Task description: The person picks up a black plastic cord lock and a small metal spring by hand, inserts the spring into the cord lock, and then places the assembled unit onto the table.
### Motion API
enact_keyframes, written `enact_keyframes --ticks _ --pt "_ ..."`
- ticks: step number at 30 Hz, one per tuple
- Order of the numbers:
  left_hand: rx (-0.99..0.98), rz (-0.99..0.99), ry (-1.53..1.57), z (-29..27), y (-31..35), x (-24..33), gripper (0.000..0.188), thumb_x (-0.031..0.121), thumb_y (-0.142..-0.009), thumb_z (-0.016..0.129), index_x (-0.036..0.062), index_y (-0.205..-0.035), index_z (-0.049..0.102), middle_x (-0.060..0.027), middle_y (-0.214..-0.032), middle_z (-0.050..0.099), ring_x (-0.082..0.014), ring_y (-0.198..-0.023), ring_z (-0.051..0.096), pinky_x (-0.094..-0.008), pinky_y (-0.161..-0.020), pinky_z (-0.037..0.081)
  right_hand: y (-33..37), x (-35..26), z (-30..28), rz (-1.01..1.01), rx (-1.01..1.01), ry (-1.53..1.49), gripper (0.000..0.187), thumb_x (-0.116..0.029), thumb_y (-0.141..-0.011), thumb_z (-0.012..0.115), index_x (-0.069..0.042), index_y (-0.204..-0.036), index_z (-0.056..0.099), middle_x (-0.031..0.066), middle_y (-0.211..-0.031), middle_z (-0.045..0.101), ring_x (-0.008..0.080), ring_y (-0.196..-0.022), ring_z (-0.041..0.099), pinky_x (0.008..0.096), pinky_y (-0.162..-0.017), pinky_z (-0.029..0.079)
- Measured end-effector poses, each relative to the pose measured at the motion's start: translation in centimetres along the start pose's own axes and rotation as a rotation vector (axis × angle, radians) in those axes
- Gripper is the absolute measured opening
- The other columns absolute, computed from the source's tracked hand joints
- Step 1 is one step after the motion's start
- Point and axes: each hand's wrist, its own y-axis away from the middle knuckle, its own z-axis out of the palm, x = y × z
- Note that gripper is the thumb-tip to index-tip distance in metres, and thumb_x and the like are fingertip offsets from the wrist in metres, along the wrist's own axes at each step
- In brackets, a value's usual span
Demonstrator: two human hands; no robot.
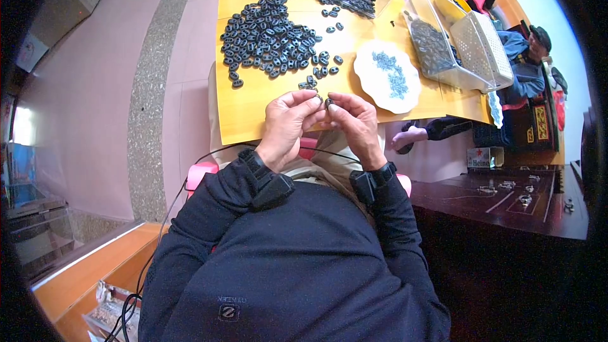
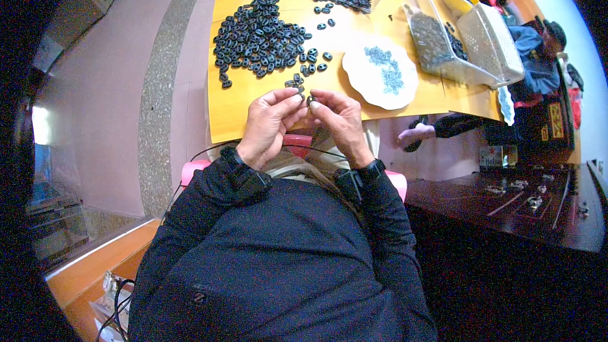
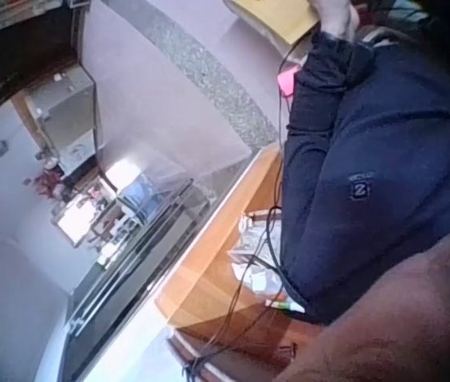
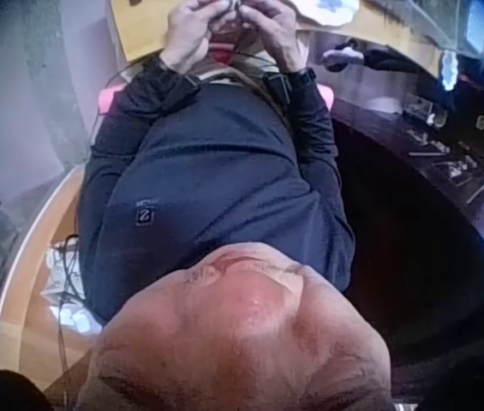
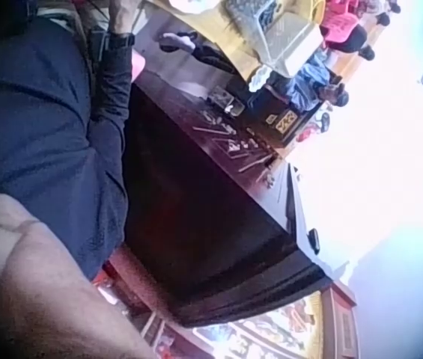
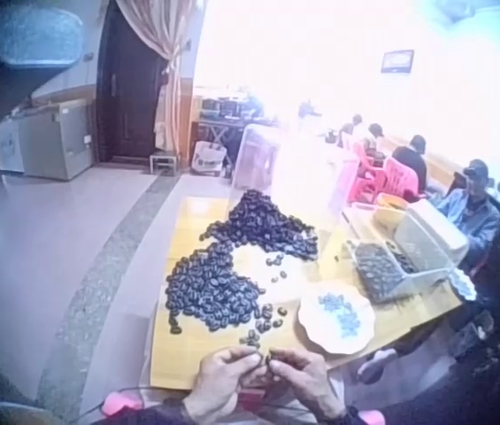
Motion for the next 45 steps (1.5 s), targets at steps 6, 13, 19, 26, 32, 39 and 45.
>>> enact_keyframes --ticks 6,13,19,26,32,39,45 --pt "0.007 0.011 0.01 -0.33 -0.3 -0.25 0.015 0.0 -0.091 0.06 -0.0044 -0.105 0.058 -0.0118 -0.095 0.065 -0.0177 -0.084 0.067 -0.0259 -0.076 0.059 0.01 0.16 0.23 -0.014 -0.015 -0.011 0.028 -0.008 -0.092 0.061 0.004 -0.118 0.061 0.009 -0.093 0.07 0.0096 -0.076 0.065 0.0222 -0.069 0.054" --pt "0.004 0.0 -0.014 -0.27 -0.2 -0.15 0.015 0.001 -0.09 0.061 -0.0044 -0.104 0.059 -0.0125 -0.099 0.065 -0.0185 -0.087 0.067 -0.0266 -0.08 0.058 0.01 0.5 0.18 -0.07 -0.046 0.054 0.029 -0.006 -0.091 0.063 0.004 -0.118 0.061 0.0096 -0.092 0.07 0.011 -0.079 0.066 0.0222 -0.071 0.054" --pt "0.006 -0.009 -0.012 -0.31 -0.13 -0.13 0.015 0.001 -0.09 0.061 -0.0039 -0.105 0.059 -0.0124 -0.099 0.065 -0.0186 -0.088 0.066 -0.0273 -0.08 0.058 -0.02 0.54 0.4 -0.099 -0.05 0.08 0.029 -0.003 -0.089 0.064 0.005 -0.116 0.061 0.01 -0.094 0.07 0.0118 -0.081 0.067 0.0238 -0.072 0.056" --pt "-0.004 0.003 -0.01 -0.32 -0.26 -0.38 0.016 0.001 -0.09 0.061 -0.0037 -0.105 0.058 -0.0123 -0.1 0.064 -0.0185 -0.089 0.066 -0.0281 -0.081 0.058 0.03 0.34 0.47 -0.065 -0.02 0.049 0.028 -0.003 -0.086 0.068 0.006 -0.112 0.064 0.007 -0.091 0.07 0.0089 -0.079 0.065 0.022 -0.071 0.054" --pt "0.032 0.002 0.014 0.18 0.04 -0.2 0.014 -0.002 -0.09 0.06 -0.0042 -0.103 0.059 -0.012 -0.095 0.065 -0.0173 -0.083 0.067 -0.0259 -0.075 0.059 -0.08 0.38 0.27 -0.07 -0.039 0.047 0.028 -0.002 -0.086 0.067 0.006 -0.113 0.064 0.0084 -0.094 0.07 0.0098 -0.079 0.065 0.0224 -0.07 0.055" --pt "0.03 -0.003 -0.005 0.16 0.09 -0.18 0.015 -0.001 -0.091 0.059 -0.0049 -0.105 0.058 -0.0127 -0.097 0.065 -0.0176 -0.085 0.066 -0.0262 -0.077 0.059 0.07 0.18 0.59 -0.038 -0.037 -0.063 0.029 -0.002 -0.087 0.066 0.007 -0.114 0.062 0.01 -0.095 0.07 0.0108 -0.08 0.066 0.0232 -0.07 0.055" --pt "0.033 -0.002 -0.018 0.12 0.03 -0.19 0.016 -0.001 -0.091 0.059 -0.005 -0.106 0.058 -0.013 -0.097 0.064 -0.0178 -0.085 0.066 -0.0262 -0.077 0.059 0.05 0.24 0.53 -0.065 -0.037 -0.035 0.029 -0.003 -0.088 0.066 0.008 -0.114 0.062 0.0099 -0.094 0.07 0.0107 -0.079 0.066 0.0236 -0.07 0.055"
